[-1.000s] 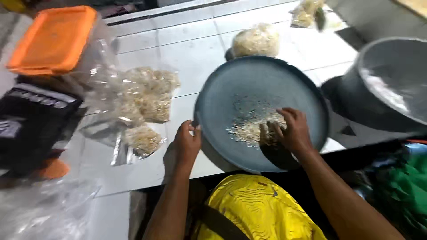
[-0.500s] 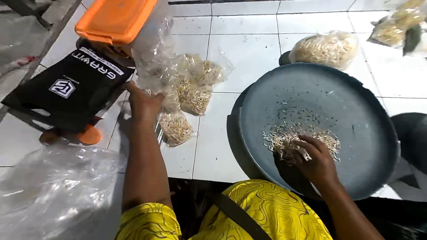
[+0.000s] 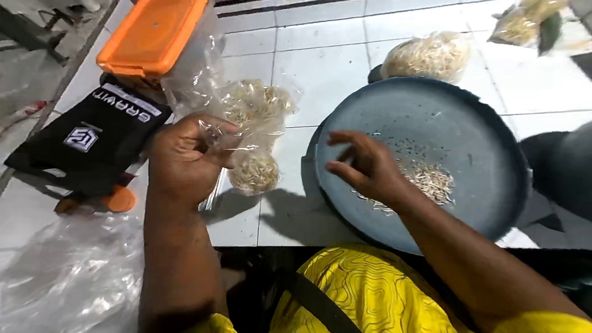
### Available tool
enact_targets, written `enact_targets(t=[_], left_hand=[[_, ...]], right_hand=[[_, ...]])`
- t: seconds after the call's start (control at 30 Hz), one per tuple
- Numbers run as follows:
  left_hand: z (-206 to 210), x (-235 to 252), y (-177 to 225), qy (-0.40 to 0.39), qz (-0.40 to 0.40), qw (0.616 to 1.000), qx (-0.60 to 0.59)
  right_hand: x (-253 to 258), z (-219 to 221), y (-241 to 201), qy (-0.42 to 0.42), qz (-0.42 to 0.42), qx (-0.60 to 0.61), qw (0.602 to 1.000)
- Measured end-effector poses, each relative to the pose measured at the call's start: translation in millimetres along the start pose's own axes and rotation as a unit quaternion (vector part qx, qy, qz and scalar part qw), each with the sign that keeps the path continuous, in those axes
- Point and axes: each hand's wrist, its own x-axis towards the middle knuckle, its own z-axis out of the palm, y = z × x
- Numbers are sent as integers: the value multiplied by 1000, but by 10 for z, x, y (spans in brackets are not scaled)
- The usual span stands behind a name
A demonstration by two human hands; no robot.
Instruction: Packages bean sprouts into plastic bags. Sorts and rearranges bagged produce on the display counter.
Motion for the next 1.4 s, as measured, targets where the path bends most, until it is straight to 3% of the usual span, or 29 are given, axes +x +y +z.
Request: enact_targets(t=[0.1,0.23,0.33,0.4,0.5,0.57,0.63,0.67,0.7,0.77,0.83,0.9,1.03,1.13,1.2,1.27,1.33,1.4], left_hand=[[233,261,134,-43,47,998,-22],[587,593,87,-38,68,995,67],[941,821,105,-53,53,997,21],[1218,957,144,-83,64,994,-42],[1551,1046,158,-94,68,993,-37],[1724,904,108,-70,28,997,-25],[1968,574,22,-43,-76,994,-71],[2137,377,-25,-59,-158,976,-138],[2329,191,-83,-101,-260,932,-231],[2705,-106,-183,-223,-419,785,-400],[3013,-253,-192,-300,-454,669,-507],[3217,-251,-108,-286,-449,633,-563],[3447,-127,-40,-178,-457,643,-588],[3511,-89,-63,-108,-484,663,-561],[3521,-124,-116,-105,-460,699,-538],[3499,-144,-159,-123,-418,759,-485],[3473,-142,-216,-136,-386,798,-442],[3446,-109,-261,-143,-387,817,-403]], right_hand=[[525,-6,-290,-16,-51,104,993],[759,-322,-333,-15,-131,15,991],[718,-587,-327,-24,-98,-14,995],[684,-670,-257,16,-70,-9,997],[573,-826,-24,50,-46,-45,997],[373,-918,142,50,-3,-115,992],[62,-964,298,67,36,-178,981],[-111,-975,361,81,42,-201,975],[-288,-969,402,101,43,-216,970],[-664,-901,432,144,49,-225,962],[-1026,-773,452,177,51,-212,960],[-1340,-576,521,200,62,-200,957],[-1650,-194,624,236,90,-190,949],[-1660,-119,687,258,162,-219,927],[-1653,-168,721,216,231,-235,919],[-1626,-251,731,162,293,-211,918],[-1586,-343,713,147,320,-79,933],[-1513,-342,695,186,291,163,924]])
